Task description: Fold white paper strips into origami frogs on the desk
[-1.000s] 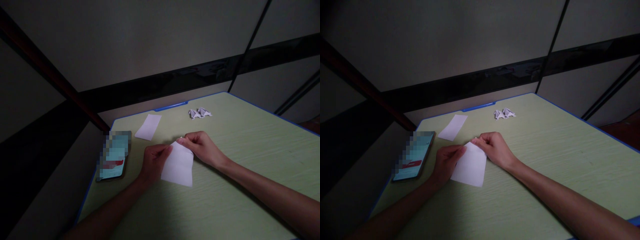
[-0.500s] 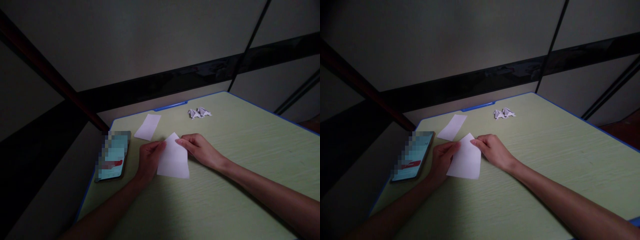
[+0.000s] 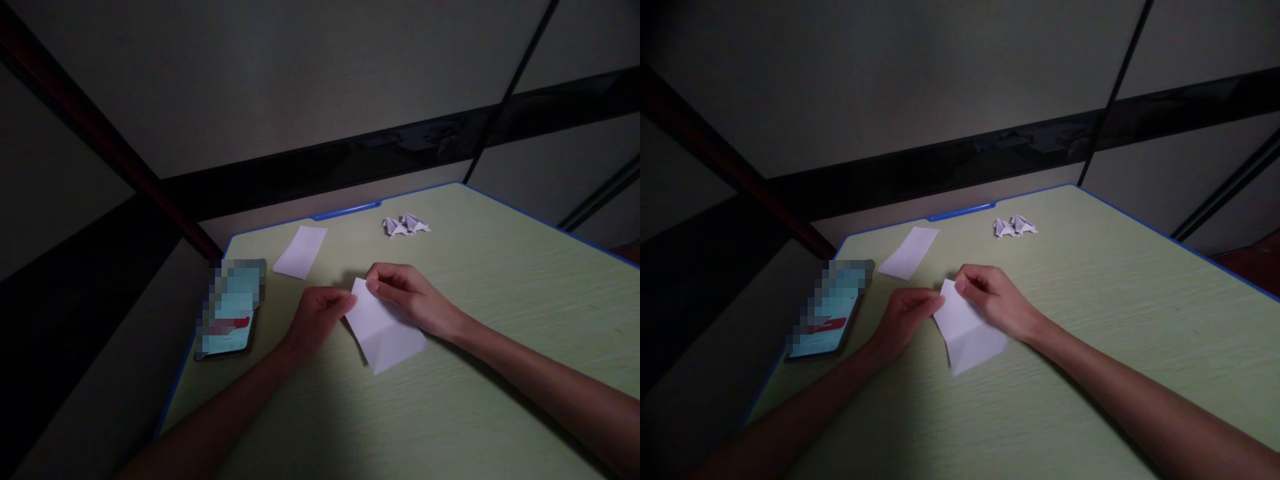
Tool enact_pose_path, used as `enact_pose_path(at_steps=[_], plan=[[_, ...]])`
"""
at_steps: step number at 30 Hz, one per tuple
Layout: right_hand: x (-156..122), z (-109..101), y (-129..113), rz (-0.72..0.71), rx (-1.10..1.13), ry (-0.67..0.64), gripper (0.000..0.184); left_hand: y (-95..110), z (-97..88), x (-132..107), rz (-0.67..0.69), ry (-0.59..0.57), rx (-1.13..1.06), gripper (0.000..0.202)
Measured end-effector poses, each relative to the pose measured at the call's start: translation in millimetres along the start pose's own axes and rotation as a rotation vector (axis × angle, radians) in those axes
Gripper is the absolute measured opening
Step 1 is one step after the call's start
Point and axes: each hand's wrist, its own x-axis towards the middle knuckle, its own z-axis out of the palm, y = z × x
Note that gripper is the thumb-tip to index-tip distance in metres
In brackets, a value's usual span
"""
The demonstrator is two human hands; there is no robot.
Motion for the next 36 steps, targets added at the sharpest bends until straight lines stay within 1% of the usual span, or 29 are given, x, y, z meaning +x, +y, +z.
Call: enact_pose_path(at_steps=[3,5,10,13,17,25,28,36], plan=[[-2,2,-2,0.004,-0.12,-0.126,0.018,0,0.4,0,0.011,-0.018,0.021,0.026],[-3,2,-2,0.018,-0.138,-0.193,0.016,-1,0.7,0,0.017,-0.059,0.029,0.024],[-2,0,-2,0.068,-0.032,-0.28,0.015,0,0.6,-2,0.015,-0.208,0.055,0.025],[-2,0,-1,0.061,0.006,-0.306,0.014,1,-0.1,-3,0.053,-0.234,0.081,0.025],[-1,0,-3,0.039,0.037,-0.302,0.014,2,-0.5,-4,0.139,-0.108,0.127,0.026],[2,-13,-7,0.025,-0.038,-0.325,0.017,-2,-0.4,-3,0.132,0.048,0.094,0.027],[3,-17,-5,0.038,-0.052,-0.329,0.018,-2,-0.1,-3,0.135,0.081,0.103,0.028],[5,-22,-1,0.065,-0.052,-0.369,0.02,-3,2.8,-6,0.107,0.088,0.114,0.028]])
